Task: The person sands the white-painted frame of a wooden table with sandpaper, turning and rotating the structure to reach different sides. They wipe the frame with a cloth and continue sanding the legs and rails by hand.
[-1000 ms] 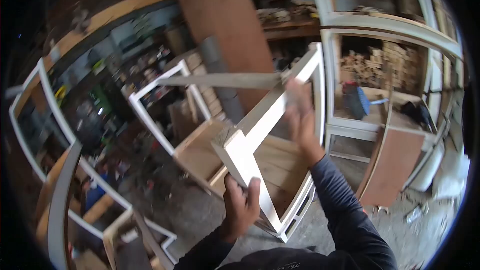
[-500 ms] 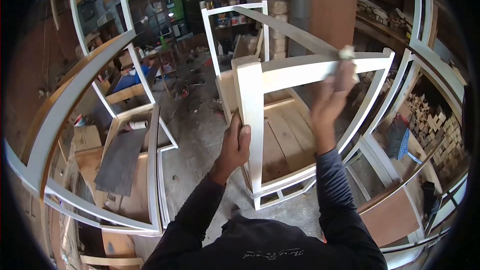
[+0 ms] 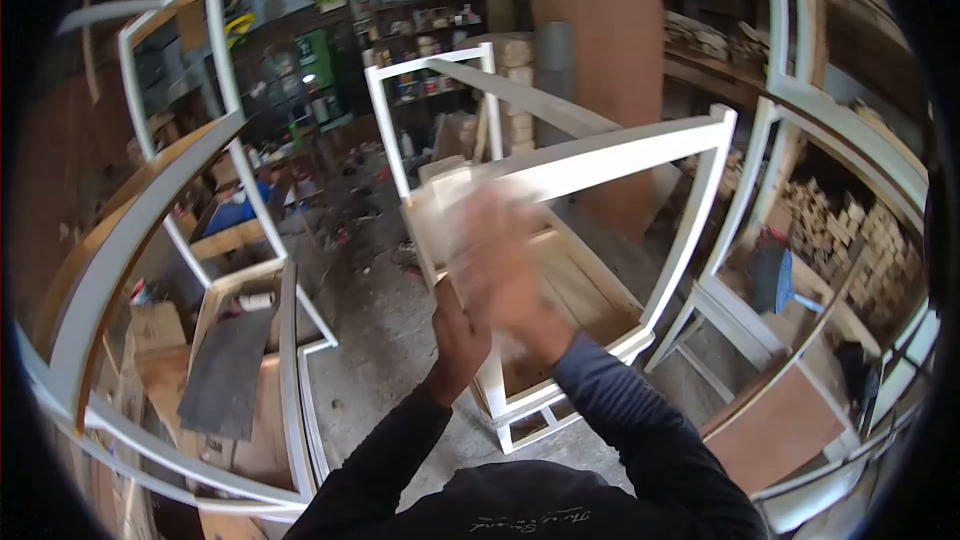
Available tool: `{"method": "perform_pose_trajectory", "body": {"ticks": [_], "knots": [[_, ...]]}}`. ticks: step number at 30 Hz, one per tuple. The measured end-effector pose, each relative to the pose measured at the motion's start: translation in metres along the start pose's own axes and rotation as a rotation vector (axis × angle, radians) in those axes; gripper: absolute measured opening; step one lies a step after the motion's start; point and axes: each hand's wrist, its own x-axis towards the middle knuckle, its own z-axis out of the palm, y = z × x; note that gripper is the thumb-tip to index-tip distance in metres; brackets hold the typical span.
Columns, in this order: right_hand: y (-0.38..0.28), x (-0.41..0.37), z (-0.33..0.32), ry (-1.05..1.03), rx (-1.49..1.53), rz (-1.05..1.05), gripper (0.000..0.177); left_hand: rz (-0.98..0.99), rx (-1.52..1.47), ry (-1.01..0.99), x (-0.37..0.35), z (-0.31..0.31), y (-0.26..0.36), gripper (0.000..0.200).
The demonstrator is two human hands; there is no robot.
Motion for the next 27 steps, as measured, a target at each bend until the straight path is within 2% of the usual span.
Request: {"method": "perform_pose_trajectory", "body": {"ticks": [1, 2, 3, 4, 5, 6, 8, 9, 10, 11, 12, 13, 16, 18, 19, 20, 21, 23, 24, 25, 26, 27], "knots": [[-0.011, 0.005, -0.006, -0.102, 0.111, -0.360, 0.069, 0.060, 0.150, 0.024, -0.020, 0.005, -0.007, 0.032], [0.000, 0.007, -0.012, -0.108, 0.128, -0.384, 0.066, 0.116, 0.301, 0.057, -0.039, 0.009, -0.015, 0.034], [0.019, 0.013, -0.020, -0.115, 0.144, -0.416, 0.063, -0.168, 0.042, -0.135, -0.048, 0.003, -0.011, 0.035], [0.045, 0.011, -0.024, 0.029, 0.029, -0.213, 0.060, -0.459, -0.212, -0.327, -0.058, -0.005, -0.009, 0.035], [0.075, 0.007, -0.030, 0.176, -0.086, -0.015, 0.058, -0.429, -0.252, -0.359, -0.077, -0.007, -0.018, 0.043], [0.100, 0.008, -0.042, 0.305, 0.018, 0.212, 0.056, -0.487, -0.303, -0.431, -0.094, -0.011, -0.029, 0.043], [0.118, 0.015, -0.042, 0.540, 0.127, 0.410, 0.051, -0.533, -0.388, -0.642, -0.093, -0.028, -0.043, 0.040], [0.110, 0.019, -0.026, 0.642, 0.126, 0.404, 0.049, -0.553, -0.453, -0.755, -0.087, -0.035, -0.052, 0.039], [0.077, 0.023, -0.012, 0.570, 0.360, 0.392, 0.053, -0.556, -0.645, -0.802, -0.075, -0.040, -0.065, 0.041], [0.045, 0.016, -0.007, 0.415, 0.318, 0.239, 0.056, -0.562, -0.841, -0.843, -0.061, -0.042, -0.079, 0.044], [0.014, 0.010, -0.002, 0.266, 0.295, 0.079, 0.059, -0.512, -0.922, -0.788, -0.047, -0.040, -0.094, 0.052], [0.002, 0.003, -0.002, 0.030, 0.005, -0.198, 0.059, -0.468, -0.994, -0.728, -0.034, -0.037, -0.103, 0.059], [0.088, -0.008, -0.005, 0.125, -0.029, -0.167, 0.059, -0.501, -1.146, -0.542, 0.030, -0.071, -0.060, 0.080], [0.161, -0.015, -0.035, 0.367, 0.019, 0.096, 0.053, -0.384, -1.240, -0.314, 0.060, -0.079, -0.014, 0.089], [0.179, -0.014, -0.035, 0.512, 0.199, 0.307, 0.054, -0.327, -1.206, -0.312, 0.066, -0.086, -0.013, 0.098], [0.190, -0.007, -0.040, 0.698, 0.405, 0.489, 0.055, -0.343, -1.183, -0.239, 0.070, -0.089, -0.010, 0.096], [0.174, -0.009, -0.026, 0.663, 0.396, 0.489, 0.058, -0.361, -1.155, -0.174, 0.073, -0.091, -0.004, 0.095], [0.128, -0.002, -0.009, 0.593, 0.376, 0.488, 0.063, -0.277, -0.890, -0.036, 0.097, -0.079, 0.016, 0.091], [0.101, -0.012, 0.014, 0.423, 0.218, 0.294, 0.065, -0.269, -0.753, 0.060, 0.102, -0.063, 0.020, 0.085], [0.095, -0.018, 0.021, 0.247, 0.063, 0.111, 0.067, -0.301, -0.805, 0.057, 0.098, -0.047, 0.007, 0.072], [0.110, -0.015, 0.008, 0.157, 0.133, -0.038, 0.067, -0.358, -0.881, -0.015, 0.081, -0.022, -0.006, 0.071], [0.126, -0.010, -0.012, 0.064, 0.211, -0.182, 0.067, -0.422, -0.844, -0.002, 0.058, -0.006, -0.015, 0.071]]}}
